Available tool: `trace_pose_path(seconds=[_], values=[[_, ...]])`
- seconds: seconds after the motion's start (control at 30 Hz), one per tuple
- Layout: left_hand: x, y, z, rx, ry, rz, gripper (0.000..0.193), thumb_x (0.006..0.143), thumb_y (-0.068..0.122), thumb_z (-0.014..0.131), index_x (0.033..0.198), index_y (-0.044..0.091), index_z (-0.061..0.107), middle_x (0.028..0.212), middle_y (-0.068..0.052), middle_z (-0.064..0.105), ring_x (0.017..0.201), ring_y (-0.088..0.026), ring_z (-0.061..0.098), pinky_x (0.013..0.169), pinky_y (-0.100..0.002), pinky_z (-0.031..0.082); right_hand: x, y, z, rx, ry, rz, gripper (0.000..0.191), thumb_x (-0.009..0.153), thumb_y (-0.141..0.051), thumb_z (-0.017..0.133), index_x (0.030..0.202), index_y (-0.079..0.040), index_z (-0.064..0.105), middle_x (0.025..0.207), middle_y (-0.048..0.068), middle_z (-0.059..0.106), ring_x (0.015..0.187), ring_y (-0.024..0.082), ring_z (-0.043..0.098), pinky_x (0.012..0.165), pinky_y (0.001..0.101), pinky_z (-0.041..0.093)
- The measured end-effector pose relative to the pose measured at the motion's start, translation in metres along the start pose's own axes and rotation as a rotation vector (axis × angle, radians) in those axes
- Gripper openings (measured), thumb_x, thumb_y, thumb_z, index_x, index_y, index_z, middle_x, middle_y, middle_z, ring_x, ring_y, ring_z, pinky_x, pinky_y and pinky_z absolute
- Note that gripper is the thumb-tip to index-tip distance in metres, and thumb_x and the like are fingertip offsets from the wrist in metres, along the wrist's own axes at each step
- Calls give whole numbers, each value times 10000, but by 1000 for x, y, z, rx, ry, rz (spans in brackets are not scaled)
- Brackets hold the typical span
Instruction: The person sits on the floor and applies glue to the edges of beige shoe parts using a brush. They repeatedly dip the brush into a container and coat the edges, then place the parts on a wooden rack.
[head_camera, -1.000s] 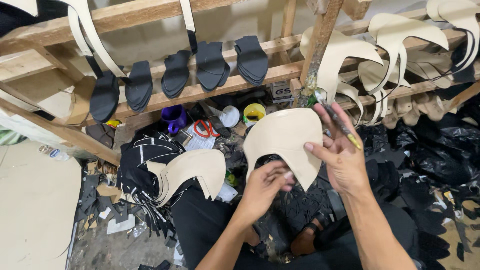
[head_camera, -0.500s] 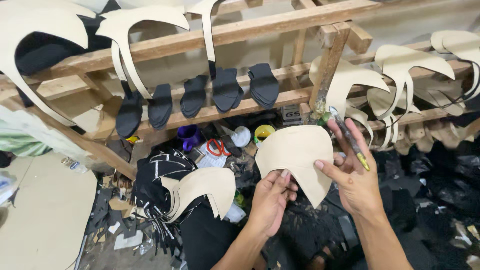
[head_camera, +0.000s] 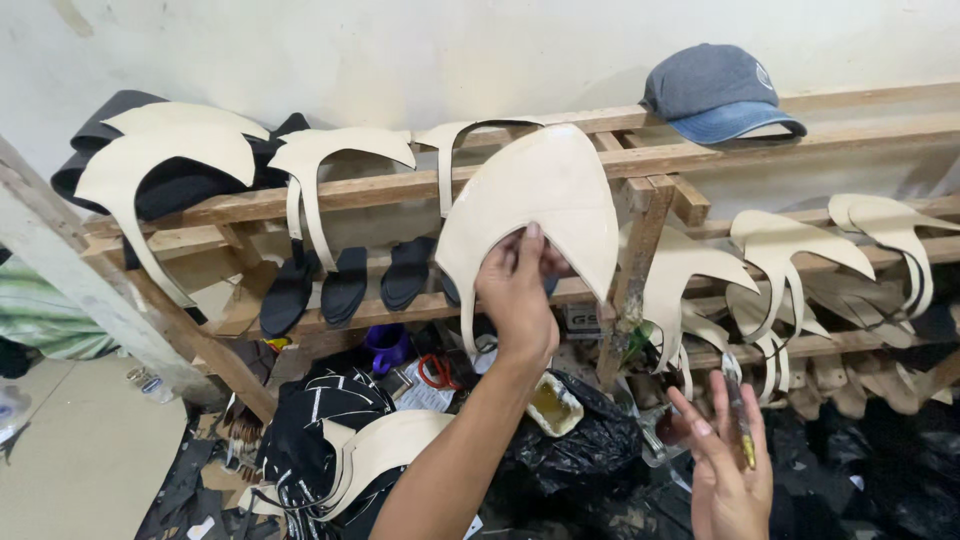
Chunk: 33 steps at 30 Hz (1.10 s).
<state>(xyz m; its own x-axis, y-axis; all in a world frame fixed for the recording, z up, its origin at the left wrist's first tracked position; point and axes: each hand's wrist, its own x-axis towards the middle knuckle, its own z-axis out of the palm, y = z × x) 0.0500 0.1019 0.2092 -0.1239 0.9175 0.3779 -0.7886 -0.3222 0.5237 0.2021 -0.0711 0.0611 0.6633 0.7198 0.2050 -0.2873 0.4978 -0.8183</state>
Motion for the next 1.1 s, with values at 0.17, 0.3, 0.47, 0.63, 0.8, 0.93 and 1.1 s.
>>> trace_pose_path(seconds=[0.17, 0.3, 0.47, 0.63, 0.8, 0.93, 1.1], values=[[82, -20, 48, 5, 94, 175, 219, 1004, 97, 648, 1081, -109, 646, 861, -92, 680, 693, -139, 647, 634, -302, 604, 9, 48, -48, 52, 8, -37, 801, 904, 96, 461, 1651, -84, 234, 1663, 299, 334, 1317, 502, 540, 980, 549, 507], [133, -32, 71, 55, 177, 275, 211, 1005, 59, 617, 1080, -136, 637, 887, -119, 681, 693, -153, 669, 615, -304, 627, 22, 69, -85, 72, -85, -60, 870, 878, 105, 449, 1658, -196, 208, 1701, 275, 256, 1310, 481, 525, 934, 543, 489], [171, -24, 86, 140, 352, 181, 197, 971, 48, 623, 1077, -118, 632, 863, -140, 697, 640, -170, 688, 579, -286, 630, 26, 73, -104, -36, 194, 71, 836, 950, 64, 455, 1643, -277, 136, 1686, 252, 295, 1324, 488, 516, 1007, 568, 482], [180, -7, 97, 191, 476, 23, 158, 976, 52, 613, 1001, -102, 641, 794, -147, 707, 614, -167, 693, 568, -267, 625, 26, 68, -107, 179, -6, -42, 831, 914, 26, 478, 1643, -234, 177, 1658, 226, 292, 1346, 448, 487, 947, 592, 484], [180, 5, 104, 239, 558, -38, 134, 966, 24, 619, 912, -98, 619, 715, -153, 686, 550, -188, 659, 509, -291, 596, 30, 62, -104, -23, 19, -57, 712, 964, -116, 416, 1625, -273, 203, 1636, 152, 294, 1404, 372, 412, 1037, 563, 392], [186, 11, 102, 298, 597, -134, 148, 917, 6, 641, 901, -140, 647, 705, -162, 687, 532, -210, 658, 482, -317, 571, 34, 51, -106, -663, -135, -494, 627, 1005, -229, 367, 1610, -304, 225, 1618, 93, 294, 1451, 312, 353, 1109, 539, 319], [195, 12, 93, 238, 628, -317, 148, 873, -28, 651, 959, -145, 625, 903, -221, 664, 574, -247, 647, 486, -342, 557, 31, 50, -109, -771, -141, -642, 573, 1019, -301, 330, 1584, -323, 239, 1609, 27, 295, 1500, 248, 284, 1170, 518, 238]])
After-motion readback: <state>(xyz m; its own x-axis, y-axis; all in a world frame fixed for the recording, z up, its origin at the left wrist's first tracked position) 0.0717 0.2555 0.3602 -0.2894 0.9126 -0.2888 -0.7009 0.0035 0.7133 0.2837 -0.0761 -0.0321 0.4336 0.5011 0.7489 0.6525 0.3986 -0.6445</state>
